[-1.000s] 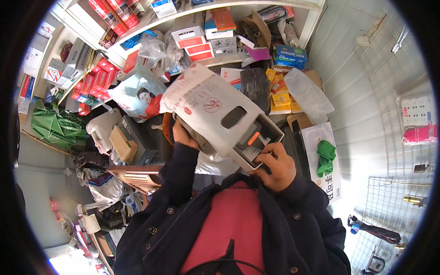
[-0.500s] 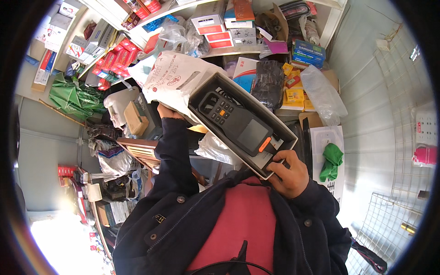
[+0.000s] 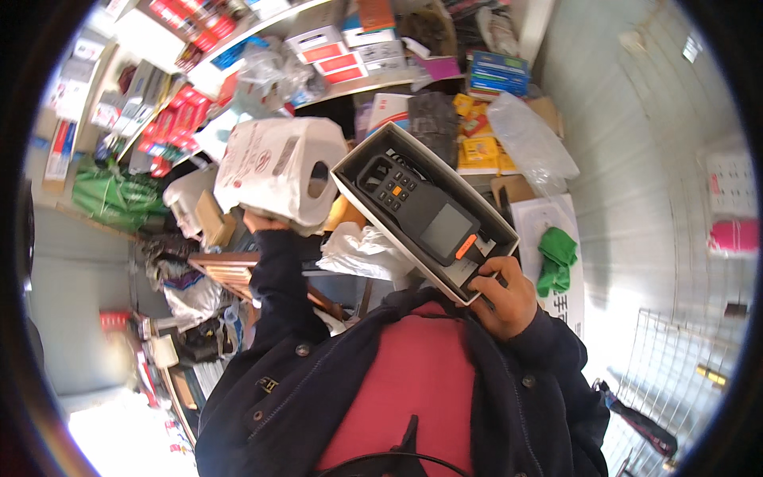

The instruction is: The person retrieves a handheld electronic device from a box, wipes its screen and body with a cloth, and then handles the included cable and charger. The device is placed back into the box after cleaning.

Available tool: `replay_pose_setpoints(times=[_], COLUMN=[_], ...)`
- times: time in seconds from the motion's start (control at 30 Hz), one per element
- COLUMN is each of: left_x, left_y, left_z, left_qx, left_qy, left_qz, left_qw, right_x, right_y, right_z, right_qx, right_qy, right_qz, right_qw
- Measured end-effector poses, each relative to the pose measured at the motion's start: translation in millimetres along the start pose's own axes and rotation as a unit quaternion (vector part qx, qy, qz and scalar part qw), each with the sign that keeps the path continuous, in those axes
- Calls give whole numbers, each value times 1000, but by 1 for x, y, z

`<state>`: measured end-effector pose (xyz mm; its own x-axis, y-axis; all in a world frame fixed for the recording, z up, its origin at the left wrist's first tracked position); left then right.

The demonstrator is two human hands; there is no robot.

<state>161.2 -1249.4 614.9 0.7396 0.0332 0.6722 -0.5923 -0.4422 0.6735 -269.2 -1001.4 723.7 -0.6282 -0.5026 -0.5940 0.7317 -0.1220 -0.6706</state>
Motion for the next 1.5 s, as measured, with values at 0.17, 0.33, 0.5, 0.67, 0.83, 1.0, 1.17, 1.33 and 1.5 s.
replay_pose_setpoints(times=[0.17, 0.33, 0.5, 0.67, 0.83, 1.0, 1.17, 1.33, 1.5], left_x=[-31, -87, -158, -206, -226, -243, -228, -199, -186], left_y=[3, 26, 70, 110, 121, 128, 108, 71, 40], left_z=[-15, -11, 6, 47, 108, 151, 181, 220, 189], left_qx=[-58, -43, -100, -139, -27, -96, -46, -53, -158], left_qy=[-95, -175, -258, -215, -117, -5, 65, 11, -256], left_qz=[15, 48, 104, 123, 304, 383, 520, 641, 401], left_qw=[994, 983, 955, 959, 945, 919, 850, 766, 865], right_x=[15, 31, 40, 36, 38, 42, 47, 52, 76], right_y=[-13, -26, -34, -33, -30, -22, -19, -13, 4], right_z=[-47, -105, -159, -197, -218, -230, -227, -211, -201], right_qx=[72, 166, 234, 254, 257, 268, 285, 296, 258], right_qy=[101, 213, 284, 351, 365, 434, 421, 404, 410], right_qz=[-65, -142, -148, -180, -208, -220, -217, -191, -162], right_qw=[990, 952, 918, 883, 870, 832, 833, 844, 860])
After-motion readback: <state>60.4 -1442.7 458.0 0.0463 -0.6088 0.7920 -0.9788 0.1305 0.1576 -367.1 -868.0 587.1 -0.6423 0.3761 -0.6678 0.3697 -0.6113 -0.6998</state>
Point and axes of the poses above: each hand's wrist, its own z-axis towards the middle knuckle, its own y-axis out of the palm, x = y × z, the point moved 1 cm from there along z, towards the middle knuckle, and after that the axes turned 7 degrees about -y, right-handed, at the moved point
